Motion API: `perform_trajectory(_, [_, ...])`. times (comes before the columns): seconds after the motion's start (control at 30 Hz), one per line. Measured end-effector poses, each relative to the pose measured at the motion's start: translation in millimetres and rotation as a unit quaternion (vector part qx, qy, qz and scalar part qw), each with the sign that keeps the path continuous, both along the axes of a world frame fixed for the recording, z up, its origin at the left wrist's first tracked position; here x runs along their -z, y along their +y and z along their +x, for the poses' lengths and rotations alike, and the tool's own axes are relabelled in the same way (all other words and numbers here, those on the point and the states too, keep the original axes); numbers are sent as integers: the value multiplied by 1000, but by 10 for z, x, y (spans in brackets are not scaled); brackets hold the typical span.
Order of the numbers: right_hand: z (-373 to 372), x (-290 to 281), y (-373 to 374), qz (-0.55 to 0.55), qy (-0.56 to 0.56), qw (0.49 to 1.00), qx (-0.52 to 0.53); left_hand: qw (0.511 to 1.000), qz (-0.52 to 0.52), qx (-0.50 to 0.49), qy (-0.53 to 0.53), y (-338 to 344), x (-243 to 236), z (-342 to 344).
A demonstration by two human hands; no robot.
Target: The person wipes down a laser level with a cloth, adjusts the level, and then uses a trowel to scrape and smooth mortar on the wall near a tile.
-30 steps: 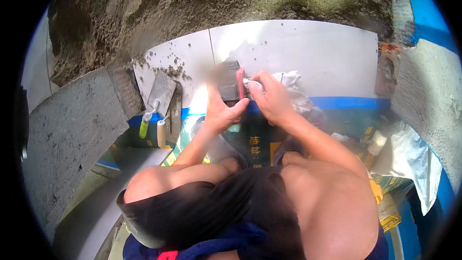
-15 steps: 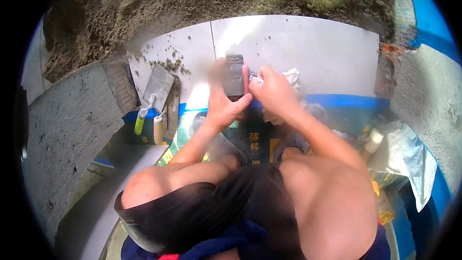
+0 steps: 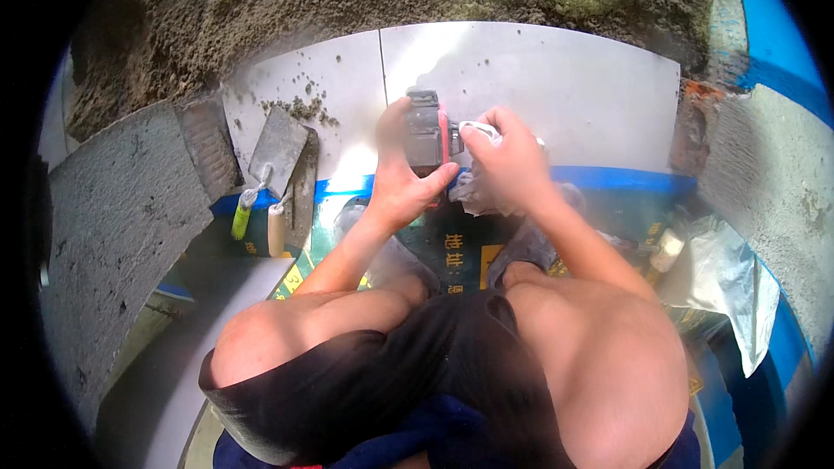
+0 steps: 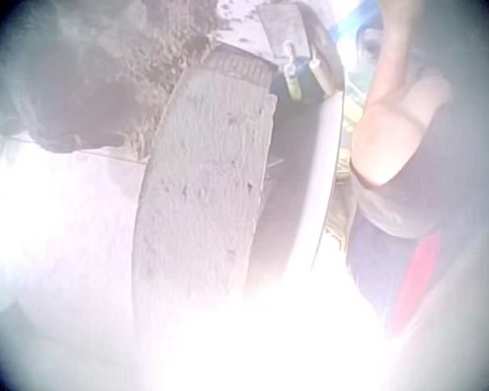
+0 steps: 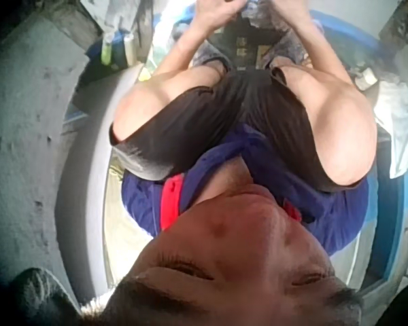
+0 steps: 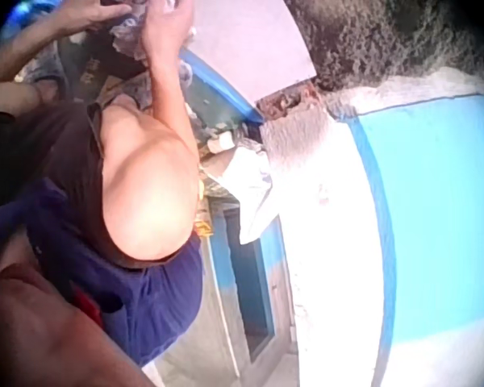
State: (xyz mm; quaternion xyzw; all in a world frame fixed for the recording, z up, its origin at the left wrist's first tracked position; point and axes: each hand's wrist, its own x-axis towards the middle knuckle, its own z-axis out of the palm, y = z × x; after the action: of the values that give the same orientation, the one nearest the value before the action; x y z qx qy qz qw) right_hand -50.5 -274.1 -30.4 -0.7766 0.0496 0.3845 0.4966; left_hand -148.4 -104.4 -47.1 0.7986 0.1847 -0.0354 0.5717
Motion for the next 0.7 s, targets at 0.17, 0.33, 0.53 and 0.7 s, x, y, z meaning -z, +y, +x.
perform_trajectory(0.17, [-13,1,81,16,25,999,-14,999,-27,-8,21,-17,-28,2])
perform_trajectory(0.33, [6,8,131,-47,-21,998,-45,998,-58,-22,5,-31,4,-2])
perform_trajectory(0.53, [160,99,82,-90,34,987,-132,998,-54,-24,2,-75,31,3])
perform_trajectory(0.7, [522,-33,107,-61,29,902,-426,999,-48,-18,8,-22,-18,46])
